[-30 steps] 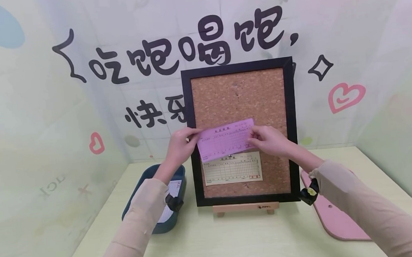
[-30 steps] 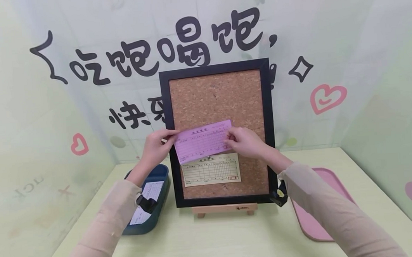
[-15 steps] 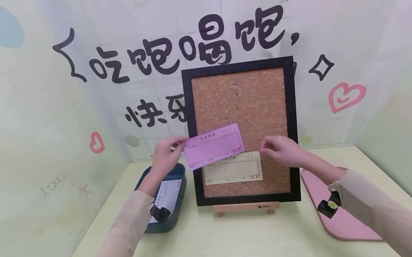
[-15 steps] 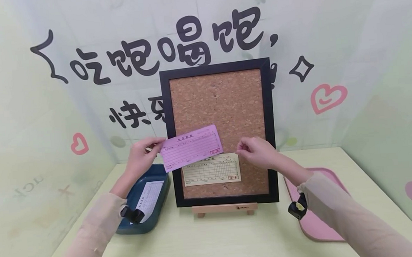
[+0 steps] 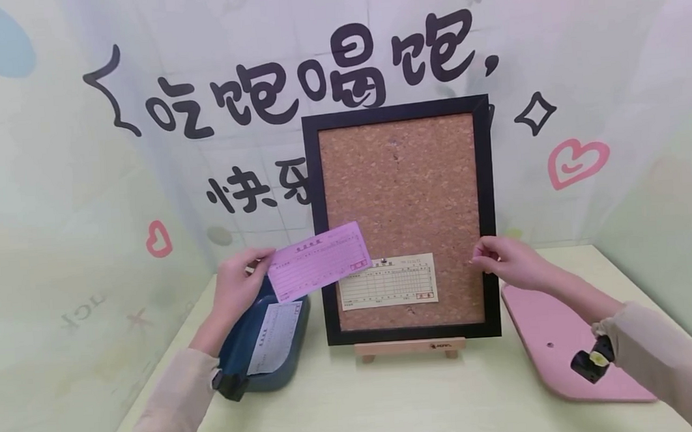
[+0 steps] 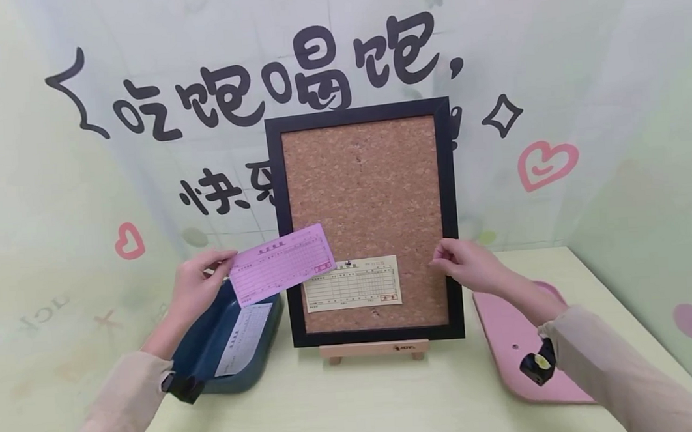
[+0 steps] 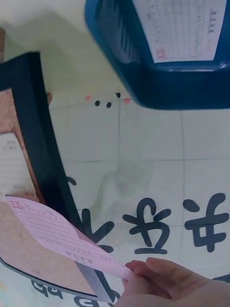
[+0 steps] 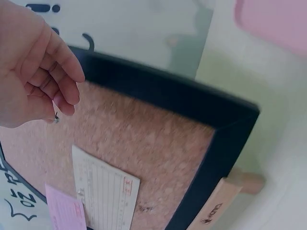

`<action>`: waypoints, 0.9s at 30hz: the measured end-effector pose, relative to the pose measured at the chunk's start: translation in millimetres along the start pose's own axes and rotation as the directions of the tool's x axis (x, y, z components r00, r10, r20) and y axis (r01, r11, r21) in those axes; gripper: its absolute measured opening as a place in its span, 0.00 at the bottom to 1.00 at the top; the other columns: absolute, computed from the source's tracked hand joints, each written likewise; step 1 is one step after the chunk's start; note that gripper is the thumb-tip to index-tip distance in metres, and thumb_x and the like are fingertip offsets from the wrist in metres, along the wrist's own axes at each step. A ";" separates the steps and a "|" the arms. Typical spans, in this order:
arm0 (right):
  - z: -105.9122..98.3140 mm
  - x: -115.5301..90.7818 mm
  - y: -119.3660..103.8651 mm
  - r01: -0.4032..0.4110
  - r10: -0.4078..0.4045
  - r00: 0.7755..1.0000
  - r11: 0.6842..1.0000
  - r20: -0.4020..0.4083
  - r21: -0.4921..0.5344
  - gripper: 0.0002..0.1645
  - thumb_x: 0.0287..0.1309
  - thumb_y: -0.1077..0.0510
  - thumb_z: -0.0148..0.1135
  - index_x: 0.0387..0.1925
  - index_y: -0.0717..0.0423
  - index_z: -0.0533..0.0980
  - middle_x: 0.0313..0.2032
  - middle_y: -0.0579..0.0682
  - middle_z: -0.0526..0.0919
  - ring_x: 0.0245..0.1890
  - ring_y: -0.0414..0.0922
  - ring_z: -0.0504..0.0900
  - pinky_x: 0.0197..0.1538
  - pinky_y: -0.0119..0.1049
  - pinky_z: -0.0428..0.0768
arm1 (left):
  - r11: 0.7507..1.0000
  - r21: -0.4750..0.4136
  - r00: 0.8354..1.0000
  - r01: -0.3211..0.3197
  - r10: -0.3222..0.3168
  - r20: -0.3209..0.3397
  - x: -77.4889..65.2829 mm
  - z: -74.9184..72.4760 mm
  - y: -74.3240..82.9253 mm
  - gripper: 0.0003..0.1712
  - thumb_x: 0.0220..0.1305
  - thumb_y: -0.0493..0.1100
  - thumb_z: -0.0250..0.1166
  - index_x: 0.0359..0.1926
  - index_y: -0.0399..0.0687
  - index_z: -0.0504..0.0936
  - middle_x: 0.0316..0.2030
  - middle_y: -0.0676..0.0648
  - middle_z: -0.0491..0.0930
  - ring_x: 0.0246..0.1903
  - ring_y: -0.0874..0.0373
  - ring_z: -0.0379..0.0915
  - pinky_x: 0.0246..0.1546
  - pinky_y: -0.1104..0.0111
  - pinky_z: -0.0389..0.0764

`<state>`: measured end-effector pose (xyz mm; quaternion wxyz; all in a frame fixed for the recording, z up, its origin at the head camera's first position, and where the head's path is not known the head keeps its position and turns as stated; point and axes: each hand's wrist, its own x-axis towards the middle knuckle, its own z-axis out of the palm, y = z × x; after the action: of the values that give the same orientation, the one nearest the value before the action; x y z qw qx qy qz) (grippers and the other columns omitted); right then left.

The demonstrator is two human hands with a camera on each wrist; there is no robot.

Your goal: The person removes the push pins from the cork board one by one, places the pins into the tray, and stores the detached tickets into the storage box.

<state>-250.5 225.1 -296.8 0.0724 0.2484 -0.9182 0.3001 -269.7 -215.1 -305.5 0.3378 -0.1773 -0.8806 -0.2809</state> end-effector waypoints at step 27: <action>7.4 -58.1 69.6 -0.152 0.152 0.988 0.988 -0.001 0.017 0.05 0.61 0.63 0.53 0.31 0.63 0.73 0.22 0.46 0.75 0.23 0.36 0.72 0.26 0.29 0.71 | 0.969 0.014 0.968 0.247 -0.246 -0.052 -74.2 -25.0 -60.0 0.10 0.56 0.28 0.60 0.40 0.33 0.83 0.34 0.37 0.82 0.24 0.71 0.68 0.22 0.84 0.70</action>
<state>-234.8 293.2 -355.1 0.0484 0.1777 -0.9318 0.3127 -234.9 -286.4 -364.1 0.3241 -0.0558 -0.8898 -0.3163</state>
